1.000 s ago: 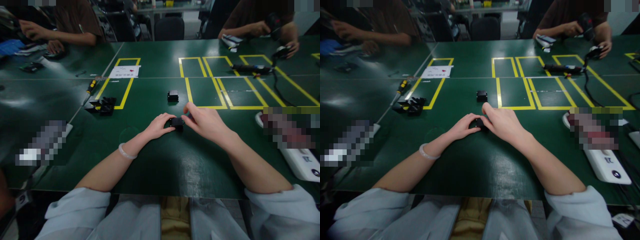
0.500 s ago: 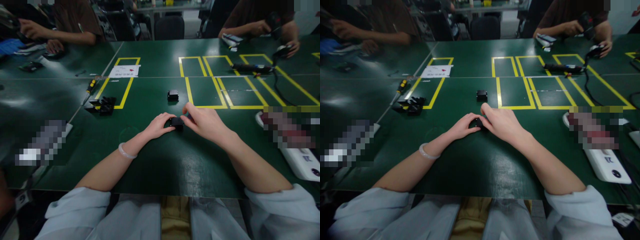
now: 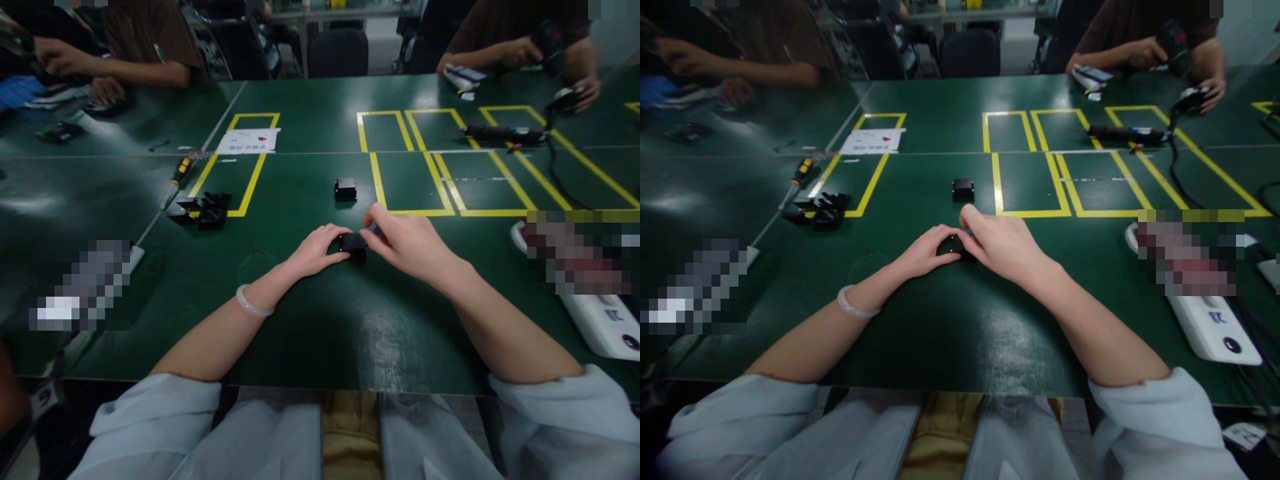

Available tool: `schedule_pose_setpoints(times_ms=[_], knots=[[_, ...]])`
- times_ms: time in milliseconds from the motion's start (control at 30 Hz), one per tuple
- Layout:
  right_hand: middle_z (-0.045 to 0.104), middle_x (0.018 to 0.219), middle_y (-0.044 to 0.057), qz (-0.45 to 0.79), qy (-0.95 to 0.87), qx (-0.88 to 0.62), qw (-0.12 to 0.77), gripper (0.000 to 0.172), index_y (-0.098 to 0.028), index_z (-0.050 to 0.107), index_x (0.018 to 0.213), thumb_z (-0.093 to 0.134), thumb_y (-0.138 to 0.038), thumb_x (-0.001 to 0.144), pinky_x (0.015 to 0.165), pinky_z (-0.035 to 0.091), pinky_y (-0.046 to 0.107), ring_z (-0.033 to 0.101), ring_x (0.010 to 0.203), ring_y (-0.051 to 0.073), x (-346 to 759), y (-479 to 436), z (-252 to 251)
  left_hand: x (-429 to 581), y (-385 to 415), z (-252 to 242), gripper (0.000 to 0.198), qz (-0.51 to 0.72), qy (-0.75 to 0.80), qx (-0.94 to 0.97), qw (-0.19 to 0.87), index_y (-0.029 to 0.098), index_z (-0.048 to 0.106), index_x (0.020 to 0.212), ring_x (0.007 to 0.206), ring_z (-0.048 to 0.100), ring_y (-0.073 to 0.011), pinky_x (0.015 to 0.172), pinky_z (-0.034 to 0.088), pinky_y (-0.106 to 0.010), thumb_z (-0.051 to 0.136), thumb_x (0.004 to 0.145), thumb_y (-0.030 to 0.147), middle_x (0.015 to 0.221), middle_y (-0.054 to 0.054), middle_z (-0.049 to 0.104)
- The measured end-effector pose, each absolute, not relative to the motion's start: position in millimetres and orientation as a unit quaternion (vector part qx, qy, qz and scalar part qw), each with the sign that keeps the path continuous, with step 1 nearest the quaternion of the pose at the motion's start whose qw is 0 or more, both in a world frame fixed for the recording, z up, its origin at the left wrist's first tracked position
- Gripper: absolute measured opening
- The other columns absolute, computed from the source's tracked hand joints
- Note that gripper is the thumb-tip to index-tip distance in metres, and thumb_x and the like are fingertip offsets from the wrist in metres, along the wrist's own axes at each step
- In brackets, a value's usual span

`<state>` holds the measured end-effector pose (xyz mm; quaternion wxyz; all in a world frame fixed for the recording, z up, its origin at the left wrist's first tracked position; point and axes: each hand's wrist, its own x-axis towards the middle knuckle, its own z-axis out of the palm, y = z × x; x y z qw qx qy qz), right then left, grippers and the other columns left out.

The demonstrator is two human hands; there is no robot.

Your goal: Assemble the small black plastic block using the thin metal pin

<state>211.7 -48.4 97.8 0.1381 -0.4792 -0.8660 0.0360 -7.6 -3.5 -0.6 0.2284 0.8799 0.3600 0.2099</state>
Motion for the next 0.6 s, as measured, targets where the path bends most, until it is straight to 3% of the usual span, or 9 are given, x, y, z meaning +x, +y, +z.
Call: schedule_pose_setpoints(times_ms=[600], knots=[[0.066,0.077,0.002,0.032,-0.857,-0.495,0.14,0.026,-0.018,0.053,0.109,0.035,-0.032,0.096,0.056,0.025,0.026,0.054,0.06,0.015,211.7,-49.4,100.4,-7.7,-3.2,-0.3,0.044,0.206,0.359,0.881,0.229,0.022,0.052,0.127,0.11,0.055,-0.0252,0.095,0.043,-0.038,0.059,0.09,0.046,0.12,-0.007,0.059]])
